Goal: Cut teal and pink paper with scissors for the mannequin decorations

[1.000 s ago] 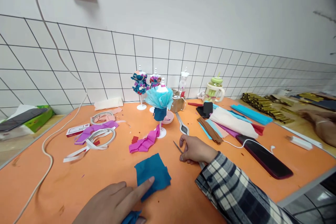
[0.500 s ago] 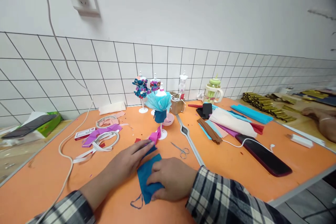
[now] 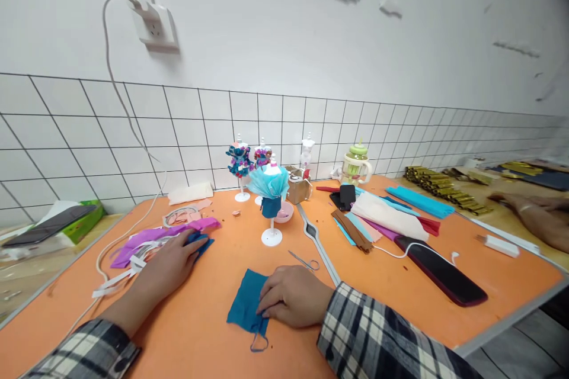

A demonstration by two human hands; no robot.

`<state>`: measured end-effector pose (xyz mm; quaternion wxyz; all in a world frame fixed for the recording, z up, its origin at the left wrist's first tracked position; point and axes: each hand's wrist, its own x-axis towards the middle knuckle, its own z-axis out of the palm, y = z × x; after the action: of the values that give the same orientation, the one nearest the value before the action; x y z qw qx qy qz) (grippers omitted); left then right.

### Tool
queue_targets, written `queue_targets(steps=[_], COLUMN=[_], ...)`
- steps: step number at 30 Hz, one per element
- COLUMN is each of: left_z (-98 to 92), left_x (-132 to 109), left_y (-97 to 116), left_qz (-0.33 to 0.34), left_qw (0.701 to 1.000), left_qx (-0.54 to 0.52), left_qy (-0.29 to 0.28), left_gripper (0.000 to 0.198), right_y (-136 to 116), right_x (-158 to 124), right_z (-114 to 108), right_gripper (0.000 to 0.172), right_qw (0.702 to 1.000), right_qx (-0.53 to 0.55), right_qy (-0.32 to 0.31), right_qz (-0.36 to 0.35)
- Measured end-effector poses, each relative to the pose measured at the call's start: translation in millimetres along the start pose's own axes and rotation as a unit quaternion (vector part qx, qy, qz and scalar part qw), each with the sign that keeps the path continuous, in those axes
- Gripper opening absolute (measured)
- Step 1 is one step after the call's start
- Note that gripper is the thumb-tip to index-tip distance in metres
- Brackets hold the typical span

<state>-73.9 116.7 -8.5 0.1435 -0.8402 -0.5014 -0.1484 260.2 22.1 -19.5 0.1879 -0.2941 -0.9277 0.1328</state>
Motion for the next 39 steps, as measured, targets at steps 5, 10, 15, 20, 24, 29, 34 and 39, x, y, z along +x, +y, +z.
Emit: queue_targets(steps=[5,10,15,20,24,29,34,39], left_z=[-7.8,-26.0,-26.9,-28.3,-30.3,-32.9,-45.9,-40.8], left_x=[-18.1,-36.1,-40.2,-32.7,-33.8,-42.6,-46.5,-48.8], left_y=[4.7,34.8,69.7,68.3,49.6,28.5,45.6,81.5], left_qz=[0.007,0.172,0.132,0.159,0.161,0.137,0.137,0.111], left_qw=[0.996,0.969,0.951,0.957,0.966,0.963,0.957,0.957], left_qx=[0.048,-0.177,-0.261,-0.219,-0.184,-0.208,-0.243,-0.243], left_qy=[0.070,0.001,-0.097,-0.099,-0.088,-0.102,-0.077,-0.111], left_gripper=[0.036,0.034,0.045,0.023,0.034,0.031,0.036,0.026], right_y=[-0.5,10.2,16.7,19.3,21.0,21.3,16.9,15.1], right_x=[10.2,38.6,46.8,30.0,17.6,9.3,9.7,6.9], right_z=[15.3,26.3,19.8,2.4,-14.3,-21.1,-17.2,-23.3], right_gripper=[0.023,0.035,0.017,0.016,0.015,0.011,0.016,0.023], right_qw=[0.999,0.995,0.994,0.994,0.993,0.997,0.999,0.997], right_qx=[-0.026,-0.074,-0.065,-0.052,-0.053,-0.046,-0.034,-0.029], right_qy=[0.040,0.059,0.070,0.090,0.107,0.064,0.022,-0.017], right_qz=[-0.009,-0.031,-0.051,-0.045,-0.016,0.000,0.028,0.066])
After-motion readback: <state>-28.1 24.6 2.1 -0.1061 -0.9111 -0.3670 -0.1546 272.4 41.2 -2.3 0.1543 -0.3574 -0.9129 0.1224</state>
